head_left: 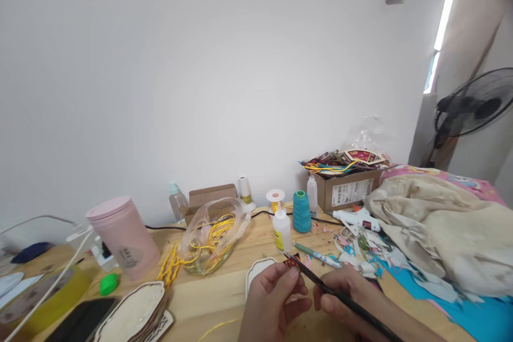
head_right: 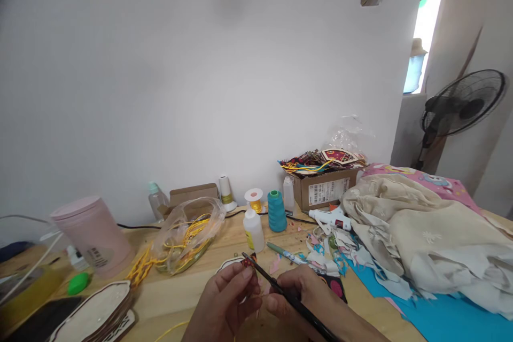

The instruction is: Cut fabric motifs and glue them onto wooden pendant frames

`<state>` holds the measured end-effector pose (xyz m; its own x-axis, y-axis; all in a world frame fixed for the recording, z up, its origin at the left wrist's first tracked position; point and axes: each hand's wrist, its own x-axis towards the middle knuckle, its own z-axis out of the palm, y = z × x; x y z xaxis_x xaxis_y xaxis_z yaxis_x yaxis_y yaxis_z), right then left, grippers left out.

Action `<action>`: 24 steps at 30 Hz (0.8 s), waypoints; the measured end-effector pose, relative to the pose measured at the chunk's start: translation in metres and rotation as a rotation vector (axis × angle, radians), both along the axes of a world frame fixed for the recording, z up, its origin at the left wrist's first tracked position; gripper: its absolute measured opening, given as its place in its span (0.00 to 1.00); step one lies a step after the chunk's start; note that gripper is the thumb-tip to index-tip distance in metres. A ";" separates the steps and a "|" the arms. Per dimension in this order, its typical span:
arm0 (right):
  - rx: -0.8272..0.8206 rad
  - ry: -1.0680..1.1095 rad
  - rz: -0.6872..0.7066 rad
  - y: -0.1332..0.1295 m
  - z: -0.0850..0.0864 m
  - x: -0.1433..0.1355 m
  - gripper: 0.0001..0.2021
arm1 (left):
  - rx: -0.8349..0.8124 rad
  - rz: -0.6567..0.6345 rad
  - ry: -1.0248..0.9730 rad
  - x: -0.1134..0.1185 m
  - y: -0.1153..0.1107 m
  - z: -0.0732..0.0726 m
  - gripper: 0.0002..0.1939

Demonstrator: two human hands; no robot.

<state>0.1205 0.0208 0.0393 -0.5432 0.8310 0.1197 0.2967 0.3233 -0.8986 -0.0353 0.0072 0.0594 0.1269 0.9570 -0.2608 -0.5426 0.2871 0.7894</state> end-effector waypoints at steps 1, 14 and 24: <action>0.011 -0.009 -0.006 0.000 0.000 0.000 0.29 | -0.001 0.003 -0.002 0.000 0.000 0.000 0.09; 0.072 -0.035 0.009 0.006 -0.013 0.000 0.29 | -0.014 -0.034 -0.058 0.000 0.002 -0.003 0.08; 0.042 -0.024 0.016 0.002 -0.005 0.000 0.28 | 0.022 0.088 0.187 -0.004 0.002 -0.004 0.13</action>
<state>0.1209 0.0231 0.0344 -0.5596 0.8167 0.1411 0.3126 0.3657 -0.8767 -0.0389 0.0093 0.0554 -0.0063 0.9681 -0.2504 -0.4084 0.2261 0.8843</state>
